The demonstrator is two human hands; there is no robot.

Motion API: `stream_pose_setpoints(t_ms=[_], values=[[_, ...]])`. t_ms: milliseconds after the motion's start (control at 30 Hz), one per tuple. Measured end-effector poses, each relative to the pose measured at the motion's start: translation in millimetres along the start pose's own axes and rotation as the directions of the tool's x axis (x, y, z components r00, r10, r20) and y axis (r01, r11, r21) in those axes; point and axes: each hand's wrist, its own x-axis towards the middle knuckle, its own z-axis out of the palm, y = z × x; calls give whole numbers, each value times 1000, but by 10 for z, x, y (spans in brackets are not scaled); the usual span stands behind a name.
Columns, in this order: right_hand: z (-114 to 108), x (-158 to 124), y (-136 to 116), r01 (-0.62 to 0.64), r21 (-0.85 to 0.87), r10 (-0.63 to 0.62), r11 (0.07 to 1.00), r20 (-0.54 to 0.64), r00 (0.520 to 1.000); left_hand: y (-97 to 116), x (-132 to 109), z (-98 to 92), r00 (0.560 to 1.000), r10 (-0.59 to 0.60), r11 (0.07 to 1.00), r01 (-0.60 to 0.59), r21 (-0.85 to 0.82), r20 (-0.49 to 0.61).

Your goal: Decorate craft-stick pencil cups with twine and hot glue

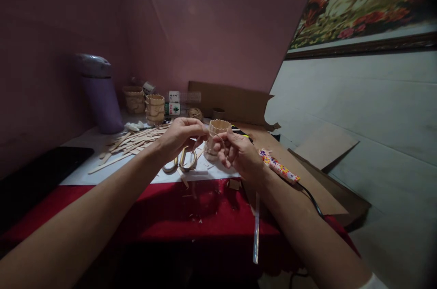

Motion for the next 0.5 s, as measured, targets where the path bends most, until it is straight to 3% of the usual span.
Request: stream_pose_setpoints(t_ms=[133,267,367,500], values=[[-6,-9,-61,-20,117,27,993,-59,998,-47,-6,-25,989,-21,988,-2,152,149],[-20,-7,-87,1,209,14,978,-73,997,-120,-14,55,987,-57,960,13,279,148],[4,-8,-66,34,180,-15,983,-108,994,-152,-34,166,981,-100,943,41,329,164],[46,0,-13,84,82,-71,993,-151,986,-184,-52,281,987,2,886,-76,458,160]])
